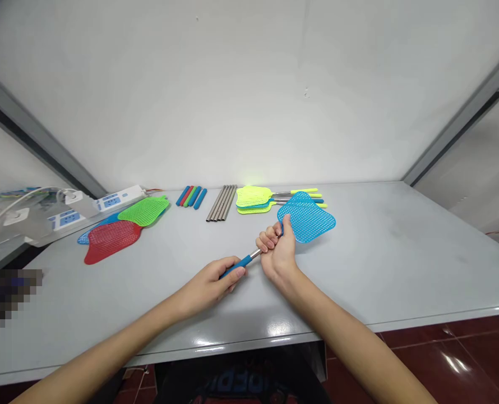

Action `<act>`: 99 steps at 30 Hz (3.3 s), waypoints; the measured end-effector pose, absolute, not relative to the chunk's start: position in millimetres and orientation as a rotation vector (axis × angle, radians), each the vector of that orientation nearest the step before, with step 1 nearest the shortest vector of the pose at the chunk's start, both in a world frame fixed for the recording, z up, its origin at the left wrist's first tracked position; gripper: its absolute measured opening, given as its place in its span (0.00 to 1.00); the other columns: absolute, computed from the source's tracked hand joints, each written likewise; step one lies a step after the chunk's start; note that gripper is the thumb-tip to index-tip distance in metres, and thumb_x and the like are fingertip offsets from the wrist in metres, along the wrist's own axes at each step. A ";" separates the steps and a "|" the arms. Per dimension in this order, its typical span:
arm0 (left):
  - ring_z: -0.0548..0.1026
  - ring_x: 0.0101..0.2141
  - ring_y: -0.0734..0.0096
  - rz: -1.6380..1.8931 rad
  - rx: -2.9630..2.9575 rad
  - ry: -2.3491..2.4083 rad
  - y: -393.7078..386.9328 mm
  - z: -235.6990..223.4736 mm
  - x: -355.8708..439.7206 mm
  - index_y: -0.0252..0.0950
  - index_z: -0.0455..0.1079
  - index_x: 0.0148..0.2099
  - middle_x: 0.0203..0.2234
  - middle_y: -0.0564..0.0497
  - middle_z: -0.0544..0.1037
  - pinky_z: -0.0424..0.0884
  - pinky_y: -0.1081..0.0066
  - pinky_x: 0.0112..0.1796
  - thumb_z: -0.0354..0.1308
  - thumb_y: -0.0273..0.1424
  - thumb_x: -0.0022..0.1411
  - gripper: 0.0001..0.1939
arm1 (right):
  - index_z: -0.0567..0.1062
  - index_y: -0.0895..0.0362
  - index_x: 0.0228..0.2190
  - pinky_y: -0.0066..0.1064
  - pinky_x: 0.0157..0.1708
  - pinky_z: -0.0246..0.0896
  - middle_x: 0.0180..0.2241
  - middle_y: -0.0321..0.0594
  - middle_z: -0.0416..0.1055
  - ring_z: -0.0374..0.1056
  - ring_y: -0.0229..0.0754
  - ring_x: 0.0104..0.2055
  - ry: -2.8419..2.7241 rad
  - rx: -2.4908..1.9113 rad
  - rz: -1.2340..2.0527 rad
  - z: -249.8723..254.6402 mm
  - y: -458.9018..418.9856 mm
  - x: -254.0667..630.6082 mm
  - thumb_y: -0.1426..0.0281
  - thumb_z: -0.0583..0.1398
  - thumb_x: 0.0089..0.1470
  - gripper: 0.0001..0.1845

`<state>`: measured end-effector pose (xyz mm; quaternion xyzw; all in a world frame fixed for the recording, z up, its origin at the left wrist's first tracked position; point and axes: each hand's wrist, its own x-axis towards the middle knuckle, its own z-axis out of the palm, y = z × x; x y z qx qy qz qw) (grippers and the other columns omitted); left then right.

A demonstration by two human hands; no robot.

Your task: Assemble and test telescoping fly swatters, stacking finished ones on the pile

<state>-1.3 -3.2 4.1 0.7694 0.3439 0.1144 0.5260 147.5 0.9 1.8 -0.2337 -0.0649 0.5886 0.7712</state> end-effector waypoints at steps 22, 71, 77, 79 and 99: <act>0.65 0.20 0.70 0.125 2.480 1.149 -17.9 -7.1 10.2 0.37 0.55 0.30 0.20 0.50 0.68 0.52 0.72 0.22 0.30 0.37 0.62 0.16 | 0.46 0.57 0.13 0.21 0.08 0.30 0.08 0.23 0.38 0.33 0.28 0.10 -0.078 -0.516 1.344 -8.2 -3.2 141.3 0.64 0.52 0.49 0.23; 0.56 0.19 0.76 0.294 2.265 1.145 -17.3 -3.9 12.2 0.36 0.52 0.23 0.16 0.55 0.60 0.49 0.72 0.22 0.34 0.38 0.60 0.17 | 0.47 0.57 0.13 0.23 0.10 0.27 0.08 0.24 0.37 0.31 0.28 0.11 -0.050 -0.522 1.308 -0.2 -10.0 126.5 0.61 0.51 0.50 0.23; 0.42 0.13 0.83 0.103 1.314 0.844 -12.2 6.9 10.2 0.37 0.50 0.24 0.13 0.61 0.47 0.39 0.78 0.13 0.37 0.45 0.57 0.18 | 0.46 0.57 0.14 0.23 0.10 0.25 0.09 0.24 0.37 0.29 0.28 0.12 -0.016 -0.550 1.327 -1.4 -14.2 124.7 0.61 0.53 0.48 0.24; 0.39 0.12 0.83 0.021 1.017 0.721 -9.7 9.9 8.7 0.37 0.50 0.25 0.13 0.62 0.46 0.35 0.79 0.11 0.37 0.45 0.57 0.17 | 0.46 0.56 0.14 0.22 0.10 0.24 0.09 0.23 0.36 0.29 0.28 0.12 -0.005 -0.555 1.345 0.0 -15.1 125.1 0.61 0.53 0.48 0.23; 0.43 0.10 0.86 0.041 0.641 0.463 -4.3 -3.8 8.1 0.34 0.57 0.28 0.13 0.61 0.48 0.39 0.82 0.09 0.40 0.41 0.59 0.16 | 0.45 0.57 0.14 0.21 0.08 0.26 0.09 0.24 0.37 0.29 0.27 0.11 -0.131 -0.534 1.466 0.0 -10.7 131.4 0.61 0.55 0.46 0.24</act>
